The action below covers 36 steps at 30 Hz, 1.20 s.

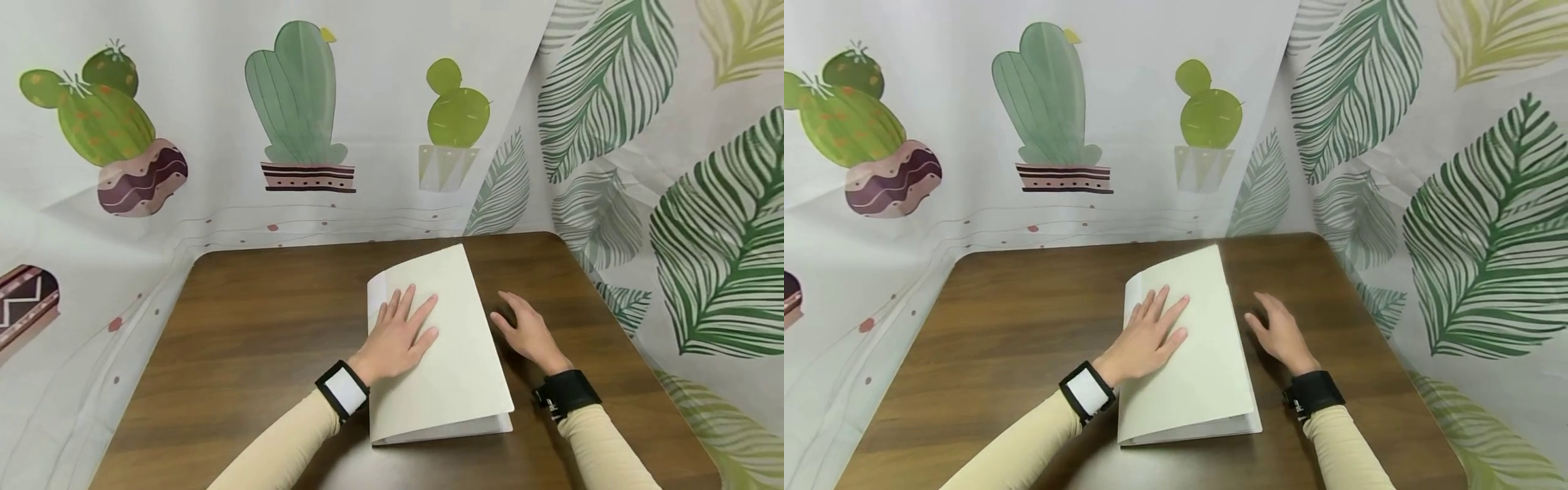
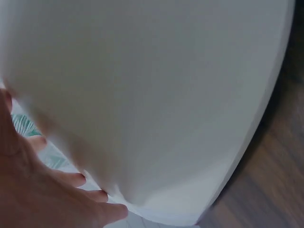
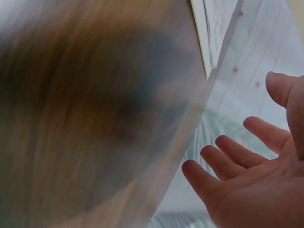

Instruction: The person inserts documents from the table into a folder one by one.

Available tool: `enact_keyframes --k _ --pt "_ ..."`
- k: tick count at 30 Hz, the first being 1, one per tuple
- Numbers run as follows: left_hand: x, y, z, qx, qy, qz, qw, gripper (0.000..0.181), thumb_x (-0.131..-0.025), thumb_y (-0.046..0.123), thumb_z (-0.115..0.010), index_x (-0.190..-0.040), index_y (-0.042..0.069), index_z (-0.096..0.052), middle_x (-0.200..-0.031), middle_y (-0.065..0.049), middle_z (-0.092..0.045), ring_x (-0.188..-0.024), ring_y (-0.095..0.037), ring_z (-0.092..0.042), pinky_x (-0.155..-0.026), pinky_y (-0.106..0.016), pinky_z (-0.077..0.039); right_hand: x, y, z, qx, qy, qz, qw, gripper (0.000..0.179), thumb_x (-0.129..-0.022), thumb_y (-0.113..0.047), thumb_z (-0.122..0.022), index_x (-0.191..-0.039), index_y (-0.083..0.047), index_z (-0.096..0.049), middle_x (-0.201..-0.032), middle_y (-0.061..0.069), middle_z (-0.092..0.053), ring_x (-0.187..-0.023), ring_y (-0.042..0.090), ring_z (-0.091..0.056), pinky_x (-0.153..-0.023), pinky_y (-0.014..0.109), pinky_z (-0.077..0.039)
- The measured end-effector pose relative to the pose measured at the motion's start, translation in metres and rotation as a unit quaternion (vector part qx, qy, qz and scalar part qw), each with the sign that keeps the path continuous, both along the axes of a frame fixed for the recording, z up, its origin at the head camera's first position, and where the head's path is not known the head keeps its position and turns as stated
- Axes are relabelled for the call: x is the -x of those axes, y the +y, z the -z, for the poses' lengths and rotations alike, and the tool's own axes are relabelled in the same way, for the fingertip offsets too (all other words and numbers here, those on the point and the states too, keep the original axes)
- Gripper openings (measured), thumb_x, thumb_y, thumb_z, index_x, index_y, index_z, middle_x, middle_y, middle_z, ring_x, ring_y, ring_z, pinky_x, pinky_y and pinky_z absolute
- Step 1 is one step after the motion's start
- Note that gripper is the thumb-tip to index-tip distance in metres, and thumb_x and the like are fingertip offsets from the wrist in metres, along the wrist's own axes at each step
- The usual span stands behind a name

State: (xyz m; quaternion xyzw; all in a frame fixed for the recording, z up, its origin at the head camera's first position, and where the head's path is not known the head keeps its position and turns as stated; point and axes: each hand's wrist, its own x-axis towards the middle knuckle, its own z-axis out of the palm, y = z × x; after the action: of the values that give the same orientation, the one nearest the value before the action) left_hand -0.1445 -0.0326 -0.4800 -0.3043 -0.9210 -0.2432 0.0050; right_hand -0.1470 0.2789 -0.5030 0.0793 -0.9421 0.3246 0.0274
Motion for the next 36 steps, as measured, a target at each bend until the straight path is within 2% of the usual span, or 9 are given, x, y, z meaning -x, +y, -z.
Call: enact_keyframes --k 6,11,20,29,32,36 --pt "0.0 0.01 0.017 0.07 -0.012 -0.006 0.9975 0.063 -0.107 0.059 -0.03 -0.164 0.032 -0.026 -0.172 -0.016 -0.006 -0.155 -0.046 -0.003 -0.117 -0.071 -0.011 -0.003 0.009 0.005 -0.018 -0.01 0.029 0.9994 0.06 -0.107 -0.031 -0.055 -0.155 0.001 -0.039 -0.157 0.029 -0.037 -0.144 0.049 -0.035 -0.113 0.063 -0.032" --pt "-0.001 0.015 0.022 0.119 -0.016 -0.013 0.9926 0.063 -0.106 0.06 -0.032 -0.163 0.032 -0.029 -0.172 -0.014 -0.008 -0.156 -0.043 -0.002 -0.119 -0.07 -0.008 -0.005 0.006 0.011 -0.021 -0.029 0.037 0.9987 0.062 -0.107 -0.032 -0.054 -0.157 0.0 -0.035 -0.159 0.028 -0.035 -0.145 0.048 -0.033 -0.114 0.063 -0.031" --pt "-0.001 0.019 0.032 0.193 0.0 -0.018 0.981 0.064 -0.105 0.063 -0.032 -0.162 0.034 -0.033 -0.172 -0.012 -0.012 -0.157 -0.039 -0.004 -0.121 -0.065 -0.008 -0.008 0.002 0.012 -0.012 -0.02 0.036 0.9991 0.064 -0.106 -0.034 -0.057 -0.157 -0.001 -0.036 -0.159 0.028 -0.035 -0.146 0.048 -0.033 -0.114 0.063 -0.031" --pt "-0.003 0.016 0.037 0.209 0.012 -0.016 0.9776 0.064 -0.105 0.064 -0.032 -0.162 0.035 -0.033 -0.172 -0.011 -0.015 -0.157 -0.039 -0.006 -0.121 -0.064 -0.009 -0.002 -0.018 -0.001 -0.022 0.049 0.034 0.998 0.072 -0.1 -0.036 -0.067 -0.158 -0.005 -0.037 -0.161 0.029 -0.031 -0.146 0.051 -0.029 -0.11 0.069 -0.032" --pt "-0.003 0.016 0.04 0.207 0.02 -0.014 0.978 0.064 -0.105 0.064 -0.032 -0.161 0.035 -0.034 -0.171 -0.012 -0.016 -0.157 -0.039 -0.007 -0.121 -0.064 -0.01 0.002 -0.029 -0.009 -0.059 0.085 0.03 0.9942 0.08 -0.096 -0.041 -0.072 -0.159 -0.009 -0.036 -0.163 0.026 -0.029 -0.149 0.05 -0.026 -0.111 0.07 -0.03" --pt "-0.006 0.016 0.039 0.197 0.03 -0.012 0.9798 0.064 -0.105 0.064 -0.031 -0.161 0.034 -0.034 -0.171 -0.013 -0.017 -0.157 -0.04 -0.008 -0.121 -0.065 -0.01 0.01 -0.045 -0.018 -0.129 0.131 0.021 0.9827 0.09 -0.09 -0.051 -0.074 -0.162 -0.014 -0.032 -0.165 0.023 -0.027 -0.152 0.046 -0.022 -0.116 0.068 -0.024"
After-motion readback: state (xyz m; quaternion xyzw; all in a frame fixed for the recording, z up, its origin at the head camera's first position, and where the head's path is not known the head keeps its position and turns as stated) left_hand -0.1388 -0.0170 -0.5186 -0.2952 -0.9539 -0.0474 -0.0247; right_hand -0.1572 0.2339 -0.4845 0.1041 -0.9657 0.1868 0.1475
